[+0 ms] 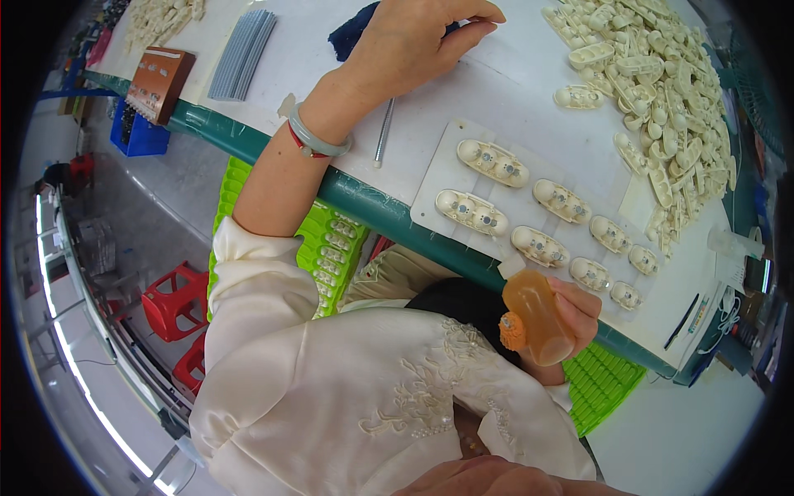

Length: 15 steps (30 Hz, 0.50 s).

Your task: The person is applying glue or adhesive to small plastic components as part of a manufacturing assembly process.

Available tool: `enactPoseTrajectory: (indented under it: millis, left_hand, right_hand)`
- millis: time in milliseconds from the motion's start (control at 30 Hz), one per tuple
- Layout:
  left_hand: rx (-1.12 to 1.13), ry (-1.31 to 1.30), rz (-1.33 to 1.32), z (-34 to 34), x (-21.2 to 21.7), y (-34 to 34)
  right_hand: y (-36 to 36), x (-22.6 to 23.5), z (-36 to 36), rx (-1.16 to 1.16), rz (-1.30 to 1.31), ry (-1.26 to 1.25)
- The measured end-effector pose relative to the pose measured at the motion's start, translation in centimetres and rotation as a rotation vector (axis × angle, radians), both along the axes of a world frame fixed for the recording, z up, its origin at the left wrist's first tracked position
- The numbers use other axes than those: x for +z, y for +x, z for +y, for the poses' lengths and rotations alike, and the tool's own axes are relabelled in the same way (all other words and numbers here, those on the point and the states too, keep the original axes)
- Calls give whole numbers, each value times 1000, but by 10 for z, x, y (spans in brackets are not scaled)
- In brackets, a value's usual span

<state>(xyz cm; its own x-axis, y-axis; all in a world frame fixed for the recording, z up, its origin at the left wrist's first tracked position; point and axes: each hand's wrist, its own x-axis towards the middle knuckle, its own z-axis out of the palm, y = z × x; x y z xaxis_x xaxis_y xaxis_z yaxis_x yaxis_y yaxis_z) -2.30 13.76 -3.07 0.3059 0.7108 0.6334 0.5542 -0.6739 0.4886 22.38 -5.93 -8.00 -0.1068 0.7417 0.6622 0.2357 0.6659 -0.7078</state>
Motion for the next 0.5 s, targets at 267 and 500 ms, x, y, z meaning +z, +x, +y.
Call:
enactPoseTrajectory:
  millis: [267, 500]
  left_hand:
    - [12, 25, 11, 2, 0, 2]
    - [24, -44, 3, -1, 0, 2]
  right_hand:
    - [8, 1, -4, 93, -61, -47]
    - [12, -7, -2, 38, -5, 67]
